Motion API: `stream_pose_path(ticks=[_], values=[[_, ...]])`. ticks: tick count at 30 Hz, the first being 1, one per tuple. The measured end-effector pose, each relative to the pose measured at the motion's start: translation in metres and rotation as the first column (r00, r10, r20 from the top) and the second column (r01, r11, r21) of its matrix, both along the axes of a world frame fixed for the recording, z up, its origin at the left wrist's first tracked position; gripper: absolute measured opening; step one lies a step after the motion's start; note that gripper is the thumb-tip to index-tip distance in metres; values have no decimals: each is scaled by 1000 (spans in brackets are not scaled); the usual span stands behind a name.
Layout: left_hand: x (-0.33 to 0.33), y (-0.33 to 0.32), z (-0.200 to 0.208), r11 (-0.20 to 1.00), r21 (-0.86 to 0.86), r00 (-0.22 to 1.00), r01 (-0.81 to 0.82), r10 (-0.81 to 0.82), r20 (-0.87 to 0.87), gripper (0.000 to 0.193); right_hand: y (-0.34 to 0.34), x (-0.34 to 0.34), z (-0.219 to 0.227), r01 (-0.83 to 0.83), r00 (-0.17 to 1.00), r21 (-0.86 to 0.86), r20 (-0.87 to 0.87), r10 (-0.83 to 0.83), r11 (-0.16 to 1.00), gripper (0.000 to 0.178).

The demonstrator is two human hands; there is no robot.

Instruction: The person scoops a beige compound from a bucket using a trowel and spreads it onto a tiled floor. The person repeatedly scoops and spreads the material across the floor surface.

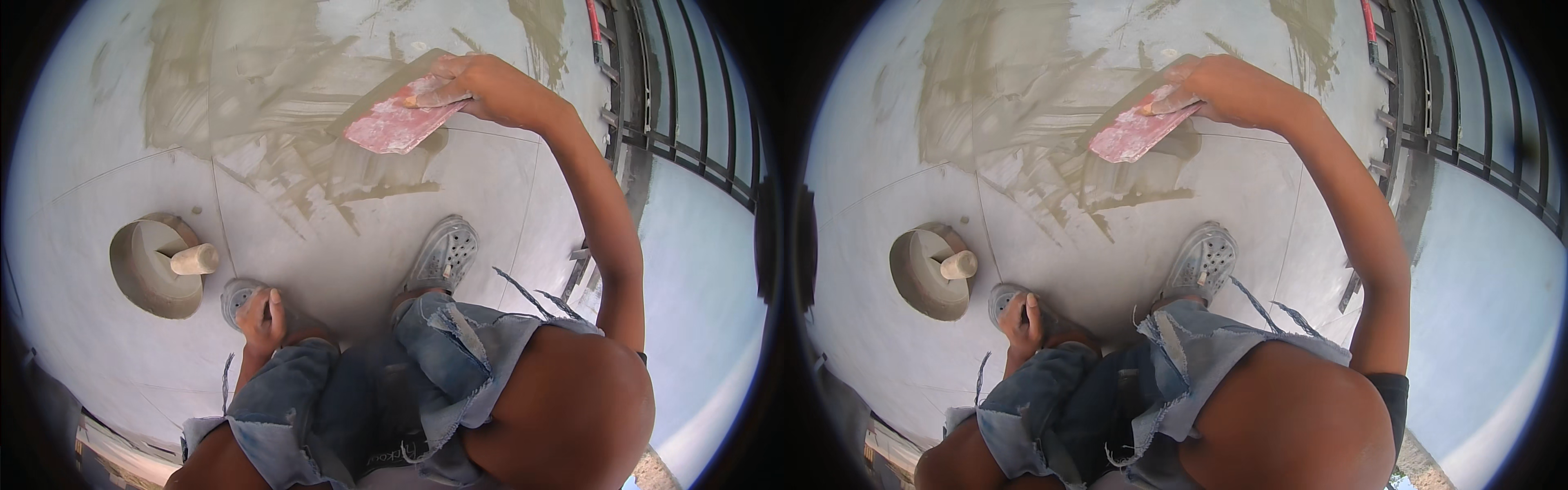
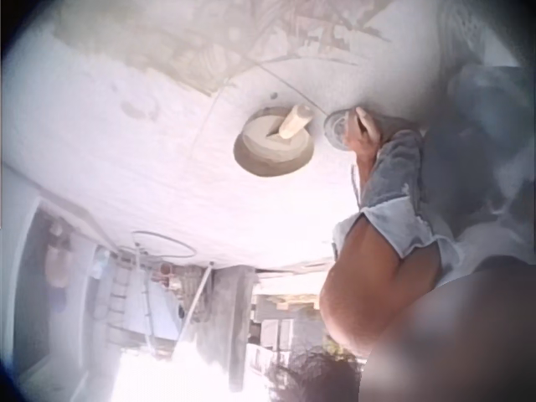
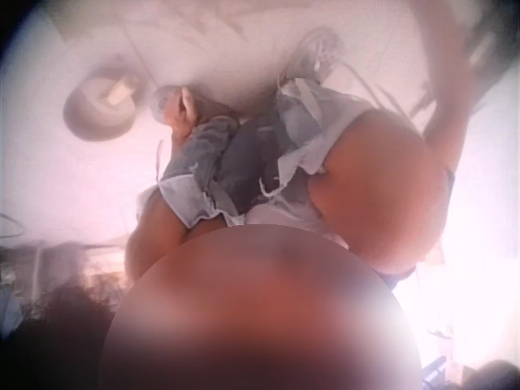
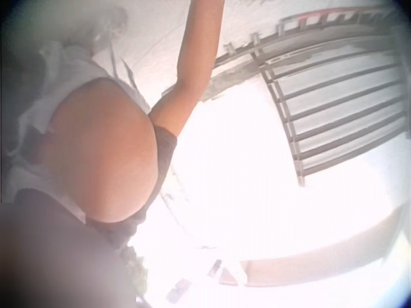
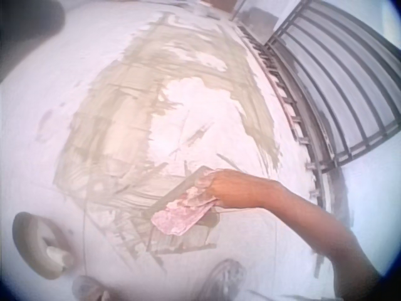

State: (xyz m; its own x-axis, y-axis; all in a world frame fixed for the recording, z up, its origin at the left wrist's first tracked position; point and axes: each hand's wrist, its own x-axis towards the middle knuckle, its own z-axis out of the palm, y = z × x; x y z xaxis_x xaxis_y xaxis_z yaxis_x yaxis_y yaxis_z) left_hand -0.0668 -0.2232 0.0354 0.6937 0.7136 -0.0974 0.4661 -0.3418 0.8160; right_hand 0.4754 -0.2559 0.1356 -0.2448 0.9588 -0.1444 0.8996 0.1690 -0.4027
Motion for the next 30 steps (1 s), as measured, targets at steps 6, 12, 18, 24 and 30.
stream_pose_path(ticks=[6,12,18,24,30], values=[[2,1,-2,1000,15,999,-2,1,49,11,-48,5,59,338,941,-210,60,-333,917,55],[11,5,2,1000,-5,1000,5,-5,22,10,-81,-91,66,518,855,1,6,-518,855,68],[10,6,-2,997,67,998,40,-43,40,11,-118,-185,16,314,949,127,-61,-308,941,70],[12,4,0,1000,21,999,21,-21,39,12,-150,-198,12,354,935,38,-42,-352,935,70],[10,5,-1,999,26,998,21,-23,53,12,-171,-198,-21,449,892,78,22,-451,890,68]])
